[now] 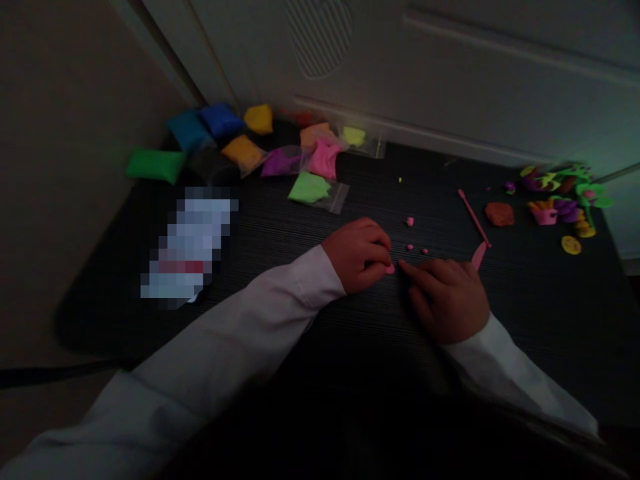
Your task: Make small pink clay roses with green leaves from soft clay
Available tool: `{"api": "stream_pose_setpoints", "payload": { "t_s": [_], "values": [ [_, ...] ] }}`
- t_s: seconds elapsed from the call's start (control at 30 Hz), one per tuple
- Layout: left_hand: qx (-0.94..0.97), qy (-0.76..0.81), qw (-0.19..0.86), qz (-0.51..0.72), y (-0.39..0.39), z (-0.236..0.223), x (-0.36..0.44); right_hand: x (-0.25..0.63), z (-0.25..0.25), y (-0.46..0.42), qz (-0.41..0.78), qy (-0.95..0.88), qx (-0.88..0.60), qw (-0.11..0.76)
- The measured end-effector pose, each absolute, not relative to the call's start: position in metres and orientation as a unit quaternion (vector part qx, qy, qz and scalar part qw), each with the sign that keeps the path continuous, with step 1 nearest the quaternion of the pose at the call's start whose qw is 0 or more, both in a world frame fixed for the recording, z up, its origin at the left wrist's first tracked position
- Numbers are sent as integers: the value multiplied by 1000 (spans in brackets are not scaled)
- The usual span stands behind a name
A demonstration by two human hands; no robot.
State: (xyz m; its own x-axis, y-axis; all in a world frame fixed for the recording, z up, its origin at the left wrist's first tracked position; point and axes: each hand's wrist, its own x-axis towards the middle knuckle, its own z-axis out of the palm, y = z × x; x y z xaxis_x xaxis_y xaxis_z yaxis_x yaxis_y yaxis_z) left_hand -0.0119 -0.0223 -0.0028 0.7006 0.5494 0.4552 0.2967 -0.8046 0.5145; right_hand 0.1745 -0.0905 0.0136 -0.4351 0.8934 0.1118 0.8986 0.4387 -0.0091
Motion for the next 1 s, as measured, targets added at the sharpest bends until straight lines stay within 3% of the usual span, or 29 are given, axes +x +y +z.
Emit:
{"api": "stream_pose_setpoints", "payload": {
  "t_s": [1.0],
  "values": [
    [910,248,173,284,-24,-4,-10,173,16,-92,-34,-844,-535,-4]
  ]
}}
